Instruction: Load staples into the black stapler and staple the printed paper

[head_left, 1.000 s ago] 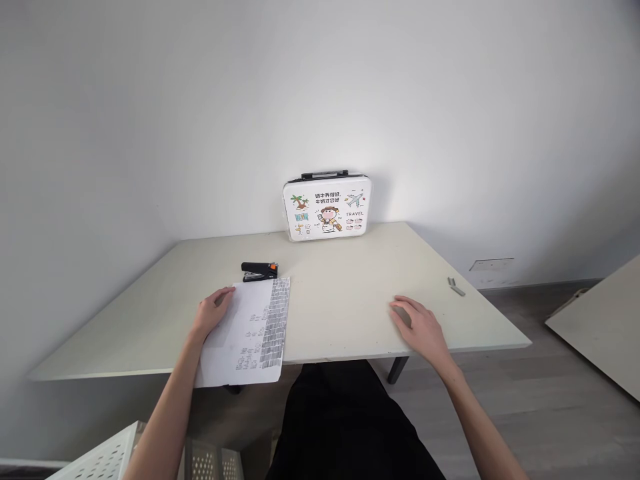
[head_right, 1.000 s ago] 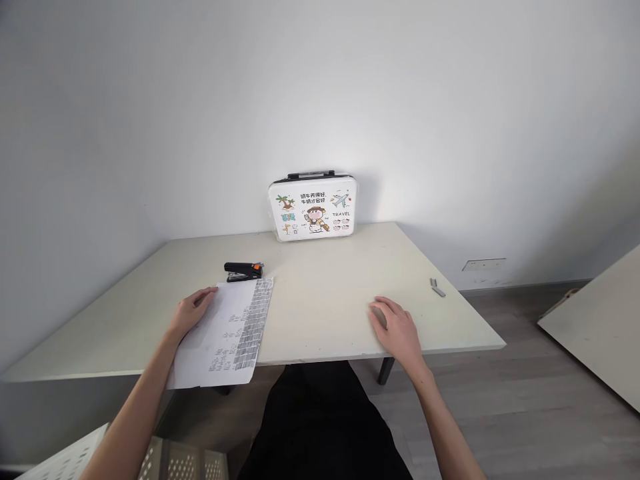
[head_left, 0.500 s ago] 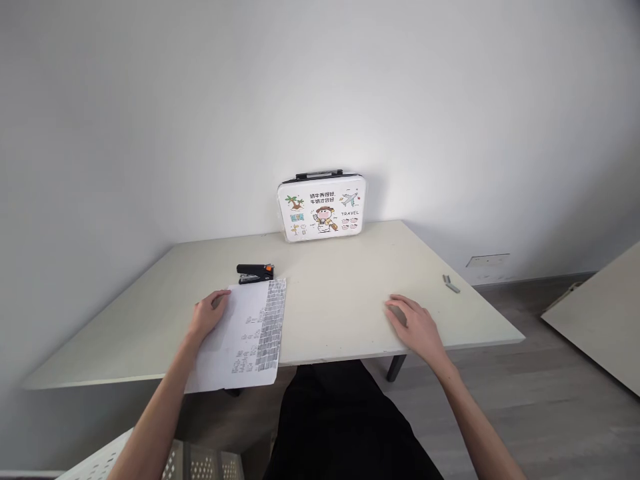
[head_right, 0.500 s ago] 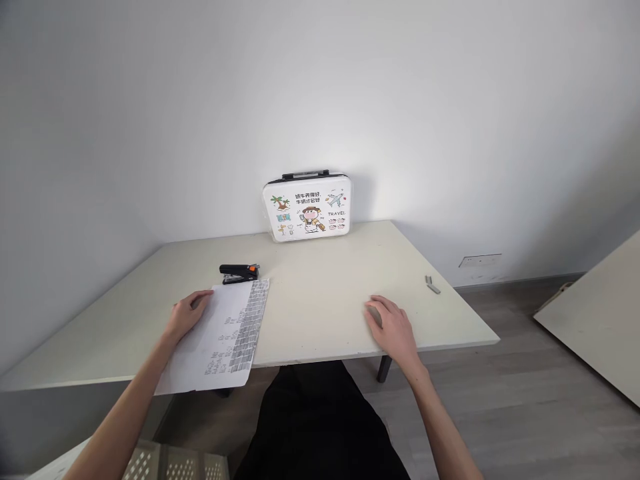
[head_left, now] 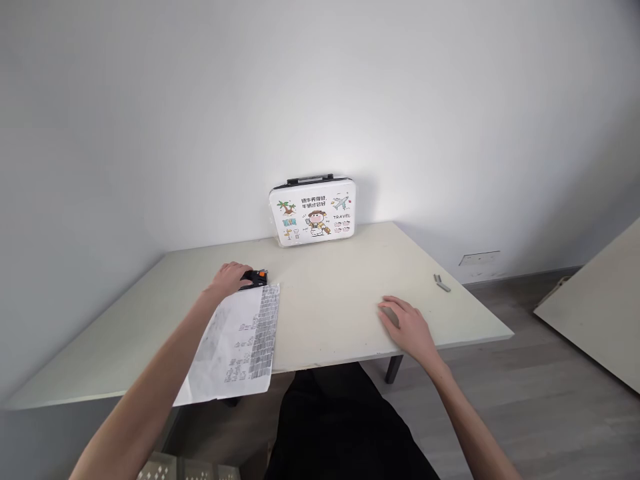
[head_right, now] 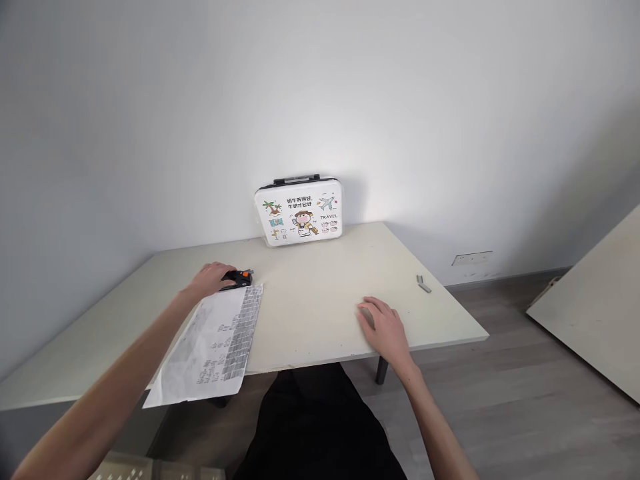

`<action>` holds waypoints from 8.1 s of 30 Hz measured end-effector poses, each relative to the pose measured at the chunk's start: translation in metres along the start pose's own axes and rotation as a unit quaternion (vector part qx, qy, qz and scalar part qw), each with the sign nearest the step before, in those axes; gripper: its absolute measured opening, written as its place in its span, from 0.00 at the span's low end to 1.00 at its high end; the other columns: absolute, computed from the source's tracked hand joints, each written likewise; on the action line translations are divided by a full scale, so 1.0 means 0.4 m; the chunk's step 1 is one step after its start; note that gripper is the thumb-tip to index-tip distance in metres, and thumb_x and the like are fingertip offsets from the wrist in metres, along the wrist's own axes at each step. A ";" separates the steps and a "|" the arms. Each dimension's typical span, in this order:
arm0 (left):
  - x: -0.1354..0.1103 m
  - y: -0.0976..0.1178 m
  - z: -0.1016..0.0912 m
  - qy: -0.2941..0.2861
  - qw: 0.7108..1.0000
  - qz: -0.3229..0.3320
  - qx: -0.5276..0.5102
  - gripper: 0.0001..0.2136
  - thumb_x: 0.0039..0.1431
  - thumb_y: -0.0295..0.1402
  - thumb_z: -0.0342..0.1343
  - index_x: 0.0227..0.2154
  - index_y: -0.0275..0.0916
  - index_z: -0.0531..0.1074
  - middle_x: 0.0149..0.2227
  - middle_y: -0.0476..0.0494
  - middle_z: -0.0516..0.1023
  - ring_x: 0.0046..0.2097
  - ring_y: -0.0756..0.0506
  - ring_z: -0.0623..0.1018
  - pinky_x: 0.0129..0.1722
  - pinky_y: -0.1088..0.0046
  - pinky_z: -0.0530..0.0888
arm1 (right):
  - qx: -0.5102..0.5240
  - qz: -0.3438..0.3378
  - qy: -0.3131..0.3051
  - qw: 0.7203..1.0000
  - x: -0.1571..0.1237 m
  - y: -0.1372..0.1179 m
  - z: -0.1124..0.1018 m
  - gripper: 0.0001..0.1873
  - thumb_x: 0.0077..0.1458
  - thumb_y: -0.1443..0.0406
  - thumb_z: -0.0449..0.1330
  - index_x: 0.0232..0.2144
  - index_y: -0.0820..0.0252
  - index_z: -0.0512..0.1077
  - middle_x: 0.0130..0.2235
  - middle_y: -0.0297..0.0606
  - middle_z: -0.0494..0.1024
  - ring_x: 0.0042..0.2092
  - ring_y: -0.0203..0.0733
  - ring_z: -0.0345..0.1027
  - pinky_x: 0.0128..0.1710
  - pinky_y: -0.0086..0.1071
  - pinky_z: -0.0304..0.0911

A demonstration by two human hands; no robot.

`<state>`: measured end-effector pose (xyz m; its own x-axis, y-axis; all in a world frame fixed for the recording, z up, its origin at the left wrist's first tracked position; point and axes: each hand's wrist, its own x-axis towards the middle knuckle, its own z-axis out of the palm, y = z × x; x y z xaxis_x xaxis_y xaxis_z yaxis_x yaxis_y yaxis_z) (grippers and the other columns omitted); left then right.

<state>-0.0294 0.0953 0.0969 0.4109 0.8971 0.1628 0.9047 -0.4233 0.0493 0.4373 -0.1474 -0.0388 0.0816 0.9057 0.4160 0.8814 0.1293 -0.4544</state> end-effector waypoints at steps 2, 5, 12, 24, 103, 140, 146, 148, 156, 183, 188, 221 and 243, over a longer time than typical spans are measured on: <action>0.021 0.009 -0.023 -0.030 0.999 0.004 0.013 0.12 0.55 0.45 0.59 0.37 0.46 0.80 0.40 0.40 0.84 0.47 0.34 0.80 0.54 0.59 0.70 | 0.002 -0.001 0.009 1.000 0.003 0.000 0.002 0.20 0.71 0.52 0.47 0.50 0.51 0.74 0.61 0.43 0.75 0.61 0.54 0.69 0.54 0.47 0.66; 0.029 0.044 -0.070 -0.040 0.999 0.020 0.030 0.13 0.58 0.46 0.56 0.37 0.47 0.79 0.40 0.42 0.85 0.44 0.36 0.81 0.50 0.62 0.71 | 0.008 -0.002 0.017 1.000 0.006 0.000 0.003 0.20 0.70 0.52 0.47 0.49 0.51 0.75 0.60 0.44 0.76 0.60 0.54 0.69 0.54 0.47 0.66; -0.010 0.276 -0.143 0.008 0.991 0.132 0.031 0.17 0.69 0.43 0.47 0.51 0.41 0.74 0.49 0.37 0.80 0.50 0.34 0.78 0.54 0.56 0.69 | 0.034 0.007 0.016 0.999 0.003 -0.006 -0.003 0.20 0.70 0.52 0.48 0.49 0.52 0.75 0.61 0.44 0.75 0.60 0.54 0.69 0.55 0.47 0.64; -0.139 0.695 0.026 0.016 0.955 0.293 -0.045 0.10 0.72 0.36 0.53 0.52 0.39 0.70 0.47 0.40 0.79 0.47 0.39 0.79 0.48 0.62 0.72 | 0.105 0.069 0.014 0.992 0.021 -0.025 -0.030 0.28 0.73 0.52 0.39 0.51 0.52 0.76 0.56 0.42 0.79 0.60 0.49 0.70 0.58 0.42 0.63; 0.013 0.206 0.111 0.029 0.994 -0.064 -0.079 0.13 0.70 0.37 0.57 0.53 0.40 0.73 0.56 0.37 0.75 0.53 0.40 0.77 0.53 0.56 0.76 | 0.106 0.070 -0.006 0.992 0.007 -0.087 -0.043 0.31 0.73 0.50 0.36 0.49 0.53 0.76 0.54 0.42 0.80 0.57 0.50 0.70 0.55 0.44 0.62; -0.241 0.636 0.172 0.006 0.940 0.049 -0.338 0.14 0.63 0.48 0.59 0.41 0.45 0.82 0.33 0.49 0.79 0.32 0.46 0.73 0.37 0.70 0.70 | 0.107 0.053 -0.029 0.992 0.012 -0.069 -0.047 0.26 0.72 0.47 0.42 0.47 0.51 0.75 0.52 0.41 0.81 0.57 0.50 0.71 0.57 0.44 0.61; -0.285 0.552 0.129 -0.037 0.948 -0.006 -0.317 0.20 0.61 0.53 0.58 0.43 0.45 0.81 0.27 0.50 0.73 0.28 0.47 0.69 0.30 0.71 0.65 | 0.105 0.056 -0.029 0.992 0.010 -0.067 -0.042 0.27 0.72 0.47 0.41 0.47 0.51 0.75 0.54 0.41 0.80 0.58 0.50 0.69 0.57 0.45 0.61; -0.300 0.532 0.100 -0.089 0.934 -0.038 -0.344 0.22 0.60 0.56 0.58 0.43 0.44 0.81 0.23 0.52 0.66 0.25 0.48 0.65 0.28 0.71 0.63 | 0.105 0.058 -0.028 0.992 0.009 -0.067 -0.041 0.27 0.72 0.47 0.41 0.47 0.51 0.75 0.54 0.41 0.80 0.58 0.50 0.69 0.57 0.45 0.61; -0.332 0.516 -0.012 -0.239 0.863 -0.047 -0.443 0.26 0.66 0.52 0.52 0.60 0.43 0.70 0.30 0.51 0.66 0.35 0.45 0.70 0.39 0.68 0.68 | 0.102 0.054 -0.025 0.993 0.008 -0.063 -0.038 0.27 0.72 0.47 0.41 0.48 0.51 0.75 0.55 0.40 0.80 0.59 0.50 0.69 0.57 0.45 0.61; -0.259 0.595 0.098 0.020 0.963 0.194 -0.184 0.17 0.76 0.40 0.45 0.52 0.43 0.76 0.52 0.40 0.80 0.52 0.38 0.79 0.56 0.54 0.71 | 0.105 0.061 -0.030 0.992 0.014 -0.069 -0.044 0.28 0.71 0.46 0.41 0.46 0.51 0.76 0.54 0.42 0.80 0.59 0.51 0.70 0.58 0.46 0.61; -0.229 0.605 0.119 -0.020 0.959 0.222 -0.174 0.16 0.76 0.39 0.45 0.52 0.42 0.76 0.53 0.39 0.81 0.54 0.38 0.78 0.56 0.55 0.71 | 0.106 0.065 -0.030 0.992 0.012 -0.071 -0.045 0.28 0.72 0.46 0.41 0.47 0.51 0.76 0.55 0.41 0.80 0.59 0.50 0.69 0.58 0.46 0.60; -0.248 0.589 0.115 0.023 0.949 0.130 -0.285 0.16 0.70 0.49 0.52 0.38 0.45 0.79 0.43 0.45 0.83 0.45 0.40 0.80 0.51 0.59 0.73 | 0.110 0.063 -0.030 0.992 0.012 -0.071 -0.046 0.28 0.71 0.46 0.42 0.47 0.51 0.76 0.55 0.41 0.80 0.59 0.51 0.69 0.58 0.46 0.61; -0.247 0.599 0.127 0.037 0.950 0.140 -0.278 0.11 0.68 0.43 0.57 0.37 0.45 0.81 0.43 0.44 0.83 0.45 0.40 0.80 0.50 0.59 0.74 | 0.101 0.063 -0.028 0.992 0.012 -0.069 -0.045 0.28 0.71 0.46 0.42 0.46 0.51 0.76 0.54 0.41 0.80 0.59 0.50 0.70 0.57 0.45 0.62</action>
<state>0.1524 -0.0881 0.0427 0.5991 0.7365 0.3141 0.5526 -0.6641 0.5035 0.4218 -0.1538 -0.0104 0.1554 0.9399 0.3041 0.7541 0.0859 -0.6511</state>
